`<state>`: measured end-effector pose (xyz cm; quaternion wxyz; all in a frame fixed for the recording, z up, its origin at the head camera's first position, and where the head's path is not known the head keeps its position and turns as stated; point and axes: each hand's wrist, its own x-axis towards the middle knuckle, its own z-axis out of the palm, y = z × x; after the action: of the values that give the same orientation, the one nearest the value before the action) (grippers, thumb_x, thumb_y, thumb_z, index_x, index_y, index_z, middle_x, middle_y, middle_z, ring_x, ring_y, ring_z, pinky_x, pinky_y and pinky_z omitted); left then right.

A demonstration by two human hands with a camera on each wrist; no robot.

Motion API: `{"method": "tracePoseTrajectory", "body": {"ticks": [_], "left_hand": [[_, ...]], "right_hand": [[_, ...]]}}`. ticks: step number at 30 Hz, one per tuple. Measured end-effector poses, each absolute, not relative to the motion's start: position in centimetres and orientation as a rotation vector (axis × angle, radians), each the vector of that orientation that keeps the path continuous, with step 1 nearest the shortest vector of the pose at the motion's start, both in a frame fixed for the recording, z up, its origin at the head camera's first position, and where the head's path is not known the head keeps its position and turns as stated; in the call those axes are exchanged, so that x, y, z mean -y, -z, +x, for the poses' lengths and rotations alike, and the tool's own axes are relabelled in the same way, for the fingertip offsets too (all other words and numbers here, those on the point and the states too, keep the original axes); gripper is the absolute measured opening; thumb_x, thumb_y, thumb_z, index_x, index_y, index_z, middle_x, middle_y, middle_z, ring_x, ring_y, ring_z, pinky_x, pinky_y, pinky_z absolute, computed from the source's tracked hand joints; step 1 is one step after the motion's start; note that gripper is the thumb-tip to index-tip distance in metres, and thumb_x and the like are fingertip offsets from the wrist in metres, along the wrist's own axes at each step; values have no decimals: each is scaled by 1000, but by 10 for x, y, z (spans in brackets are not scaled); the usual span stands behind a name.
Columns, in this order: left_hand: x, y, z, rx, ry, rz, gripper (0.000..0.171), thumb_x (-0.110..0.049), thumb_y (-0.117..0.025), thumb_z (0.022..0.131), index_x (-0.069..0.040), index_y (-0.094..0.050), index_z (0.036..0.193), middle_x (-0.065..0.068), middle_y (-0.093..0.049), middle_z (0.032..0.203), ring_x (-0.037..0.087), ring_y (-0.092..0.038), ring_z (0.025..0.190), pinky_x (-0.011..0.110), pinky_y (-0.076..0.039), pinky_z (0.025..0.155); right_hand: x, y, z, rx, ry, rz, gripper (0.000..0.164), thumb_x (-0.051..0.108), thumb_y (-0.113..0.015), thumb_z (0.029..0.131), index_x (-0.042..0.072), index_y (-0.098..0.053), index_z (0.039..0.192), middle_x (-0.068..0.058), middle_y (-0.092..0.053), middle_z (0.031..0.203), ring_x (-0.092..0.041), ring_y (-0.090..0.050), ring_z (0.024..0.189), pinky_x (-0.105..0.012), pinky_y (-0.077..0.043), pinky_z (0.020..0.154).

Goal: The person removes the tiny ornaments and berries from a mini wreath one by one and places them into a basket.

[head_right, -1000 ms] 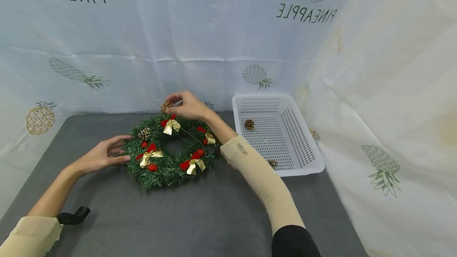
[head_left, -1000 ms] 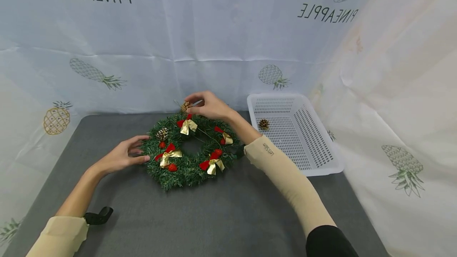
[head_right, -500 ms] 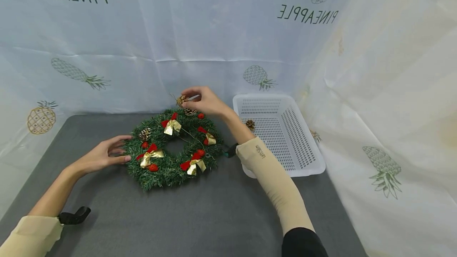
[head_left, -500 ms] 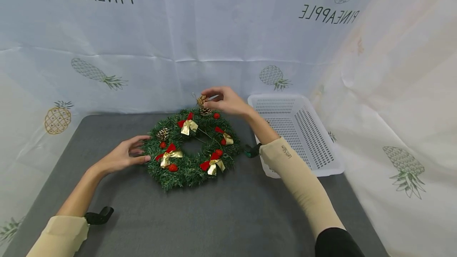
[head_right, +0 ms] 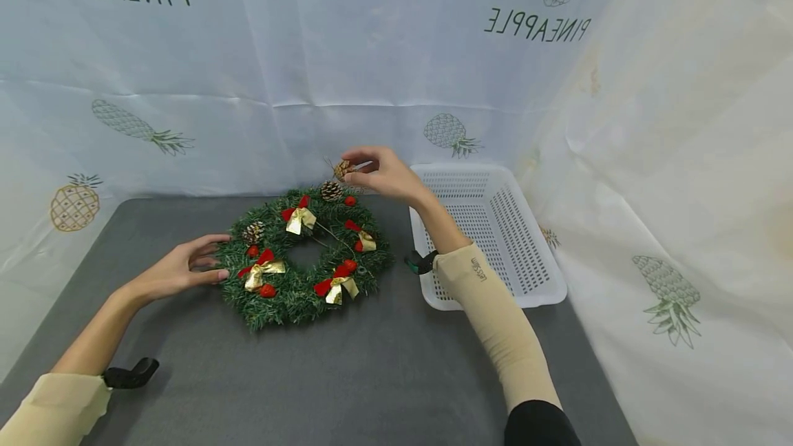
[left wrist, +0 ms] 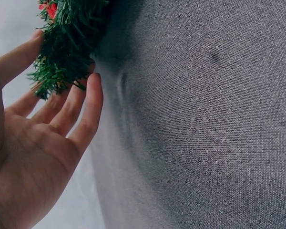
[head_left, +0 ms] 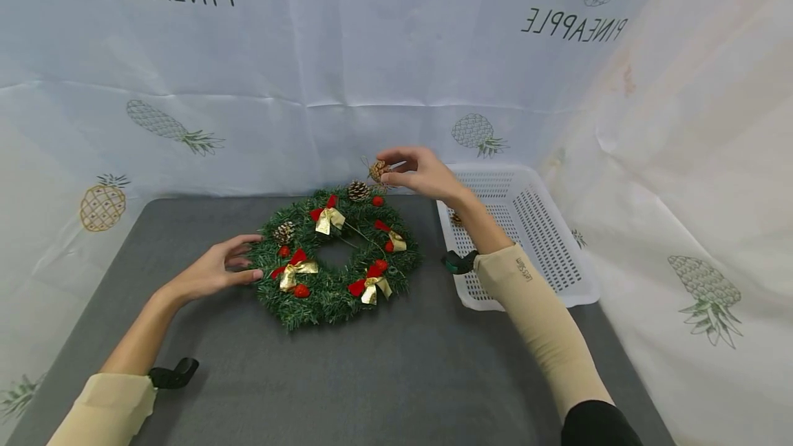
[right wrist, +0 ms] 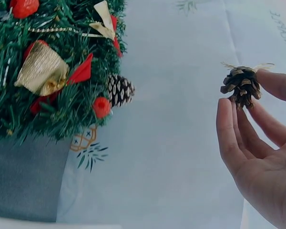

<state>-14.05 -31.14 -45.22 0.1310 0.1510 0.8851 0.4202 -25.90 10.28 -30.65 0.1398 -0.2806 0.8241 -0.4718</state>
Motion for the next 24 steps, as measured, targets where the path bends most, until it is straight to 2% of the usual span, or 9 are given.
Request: {"method": "tracePoseTrajectory", "body": {"ticks": [5, 14, 19, 24], "left_hand": [[311, 450, -140, -2557, -1235, 440, 70, -30, -67, 92, -15, -31, 151, 24, -30, 155, 50, -52, 124, 54, -55, 88], [312, 453, -142, -2567, -1219, 430, 72, -33, -67, 92, -15, -31, 151, 24, -31, 155, 50, -52, 124, 53, -56, 88], [312, 453, -142, -2567, -1227, 440, 71, -31, -67, 92, -15, -32, 151, 24, -31, 155, 50, -52, 123, 53, -56, 87], [313, 455, -142, -2574, -1224, 443, 71, -31, -67, 92, -15, -32, 151, 23, -32, 155, 48, -54, 122, 51, -57, 86]], "right_hand": [[-113, 299, -251, -2390, 1364, -816, 45, 16, -63, 93, 9, -53, 137, -13, -56, 137, -30, -60, 117, -43, -54, 98], [-140, 314, -268, -2421, 1397, -772, 45, 25, -66, 92, 20, -55, 136, -4, -56, 139, -22, -60, 119, -38, -54, 98], [-154, 314, -271, -2448, 1400, -748, 43, 26, -67, 92, 26, -57, 133, 2, -56, 138, -17, -60, 118, -39, -53, 99], [-168, 317, -272, -2460, 1386, -755, 42, 22, -64, 93, 22, -56, 135, 1, -55, 139, -18, -61, 117, -44, -51, 101]]}}
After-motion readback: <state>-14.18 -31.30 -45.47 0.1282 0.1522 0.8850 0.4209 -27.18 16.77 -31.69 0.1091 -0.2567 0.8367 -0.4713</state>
